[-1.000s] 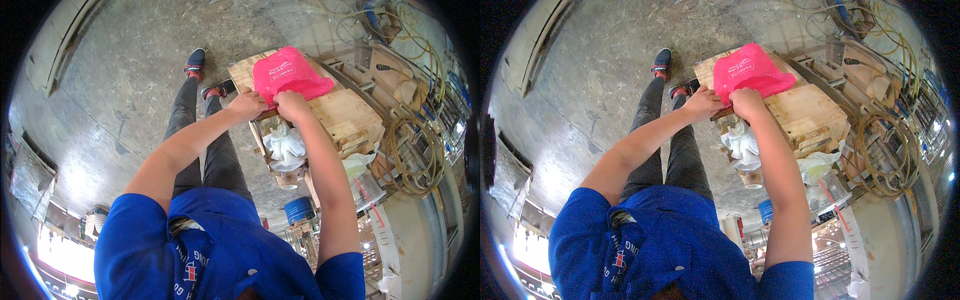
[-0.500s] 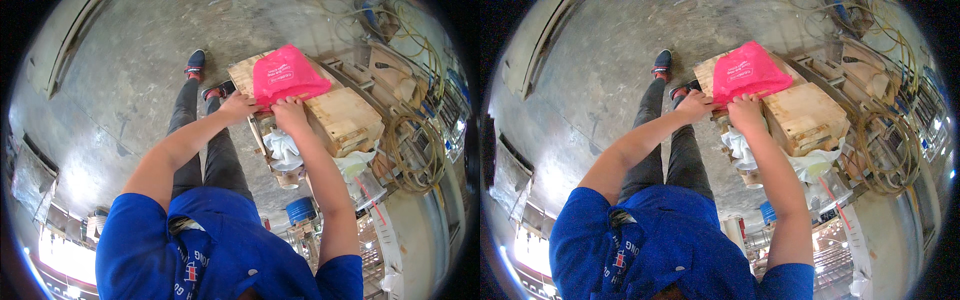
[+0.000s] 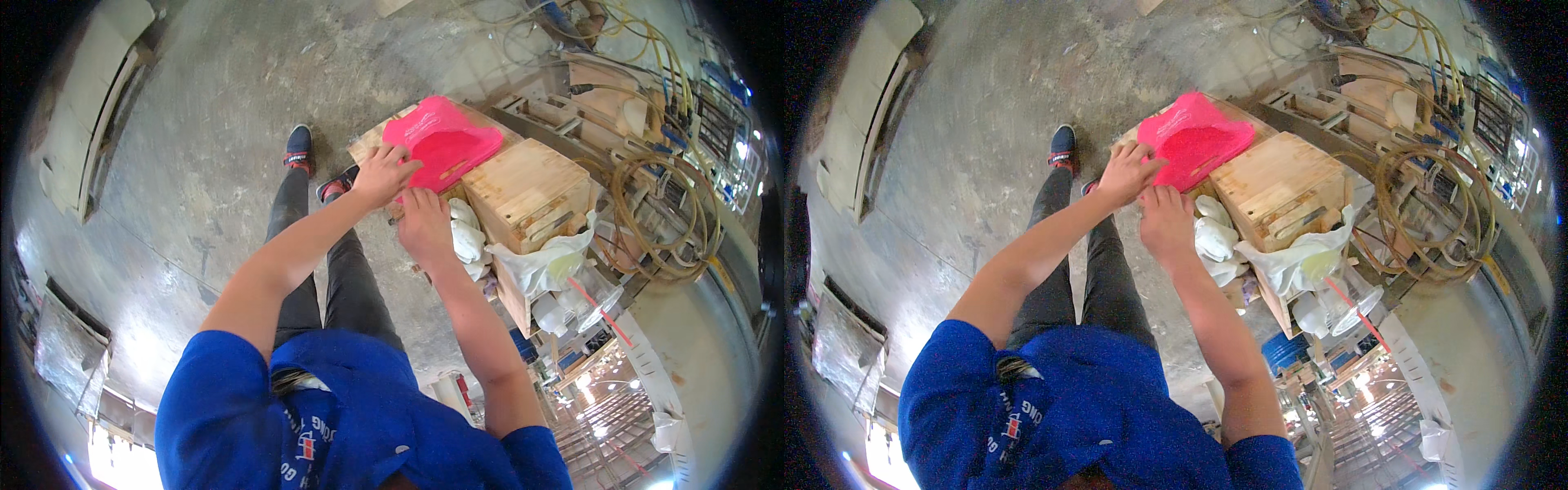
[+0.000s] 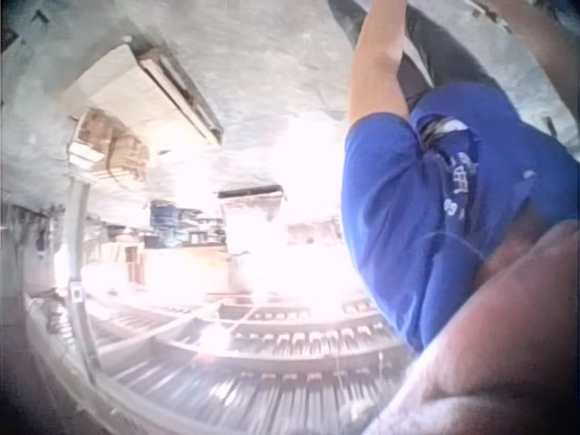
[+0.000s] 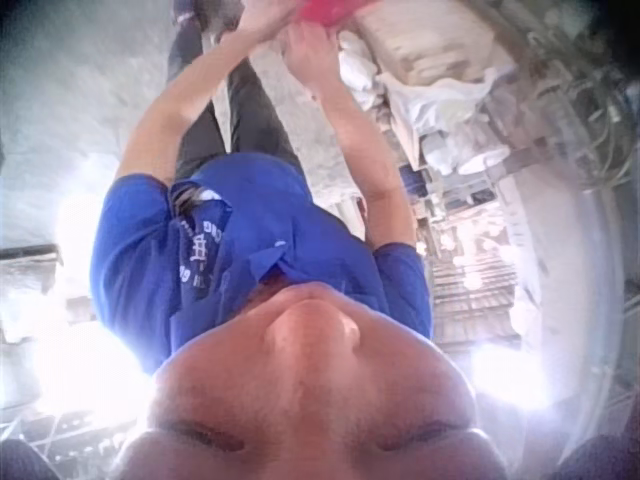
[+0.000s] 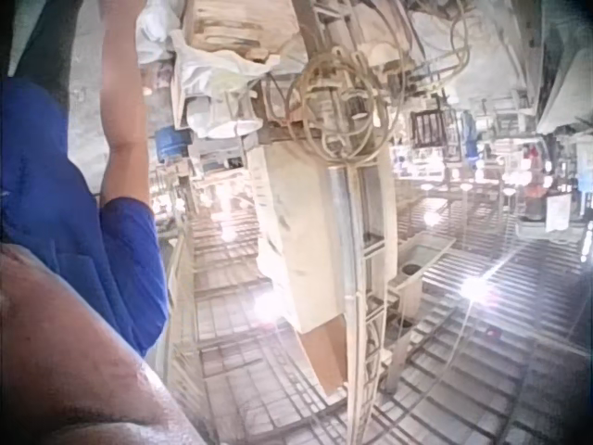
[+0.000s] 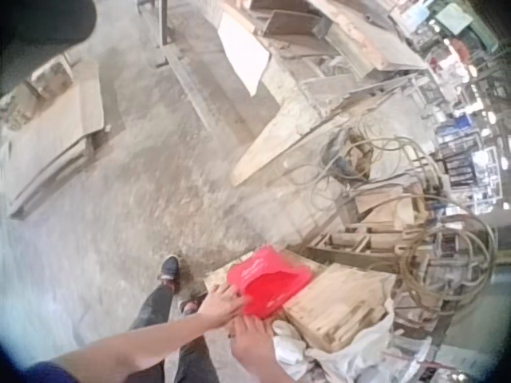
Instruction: The person stirs a yellowish liquid in a small cup with a wooden stick, then pours a clear liquid from a plastic bottle into the same cup. The person places the bottle and stick back on a wooden crate and holds the cup.
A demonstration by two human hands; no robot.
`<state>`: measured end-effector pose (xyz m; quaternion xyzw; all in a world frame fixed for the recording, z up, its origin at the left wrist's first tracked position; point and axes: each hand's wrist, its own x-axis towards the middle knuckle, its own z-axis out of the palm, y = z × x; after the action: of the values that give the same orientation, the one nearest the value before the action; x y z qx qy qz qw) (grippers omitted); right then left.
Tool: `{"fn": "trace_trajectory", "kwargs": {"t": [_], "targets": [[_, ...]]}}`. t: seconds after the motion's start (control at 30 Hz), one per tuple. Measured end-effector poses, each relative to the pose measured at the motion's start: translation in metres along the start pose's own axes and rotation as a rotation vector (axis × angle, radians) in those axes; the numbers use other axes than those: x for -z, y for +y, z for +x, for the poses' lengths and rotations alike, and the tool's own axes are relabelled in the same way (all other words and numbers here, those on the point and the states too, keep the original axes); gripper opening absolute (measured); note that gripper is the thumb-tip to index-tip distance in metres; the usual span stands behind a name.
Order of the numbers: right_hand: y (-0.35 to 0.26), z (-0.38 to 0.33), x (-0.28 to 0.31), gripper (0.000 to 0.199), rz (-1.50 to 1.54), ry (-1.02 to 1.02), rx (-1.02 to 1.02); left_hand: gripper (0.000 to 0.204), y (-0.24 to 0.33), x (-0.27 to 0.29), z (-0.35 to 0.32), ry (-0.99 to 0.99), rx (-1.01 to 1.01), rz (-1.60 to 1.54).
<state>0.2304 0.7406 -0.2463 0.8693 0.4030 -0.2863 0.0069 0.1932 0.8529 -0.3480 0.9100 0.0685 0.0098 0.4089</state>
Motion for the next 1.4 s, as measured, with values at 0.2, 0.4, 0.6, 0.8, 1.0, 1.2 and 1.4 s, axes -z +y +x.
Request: {"fn": "trace_trajectory", "kwargs": {"t": [0.2, 0.4, 0.6, 0.8, 1.0, 1.2, 1.4], "targets": [[0.038, 0.02, -0.023, 0.038, -0.294, -0.12, -0.159, 0.033, -0.008, -0.039, 0.092, -0.055, 0.199, 0.104], [0.032, 0.006, -0.016, 0.04, -0.111, -0.029, -0.182, 0.03, 0.002, -0.045, 0.119, 0.056, 0.151, 0.063], [-0.001, -0.044, 0.0, 0.041, 0.335, 0.097, -0.219, 0.023, 0.048, -0.072, 0.158, -0.211, 0.13, -0.329], [-0.024, -0.116, -0.024, 0.035, 0.672, 0.084, -0.382, 0.02, 0.07, -0.094, 0.179, -0.301, 0.117, -0.318], [-0.023, -0.145, -0.051, 0.034, 0.95, 0.002, -0.496, 0.022, 0.056, -0.095, 0.203, -0.667, 0.323, -0.613], [-0.017, -0.145, -0.051, 0.034, 1.068, -0.025, -0.507, 0.029, 0.043, -0.094, 0.194, -0.552, 0.127, -0.69], [-0.014, -0.144, -0.047, 0.034, 1.049, -0.071, -0.507, 0.02, 0.07, -0.091, 0.196, -0.616, 0.203, -0.468]]}}
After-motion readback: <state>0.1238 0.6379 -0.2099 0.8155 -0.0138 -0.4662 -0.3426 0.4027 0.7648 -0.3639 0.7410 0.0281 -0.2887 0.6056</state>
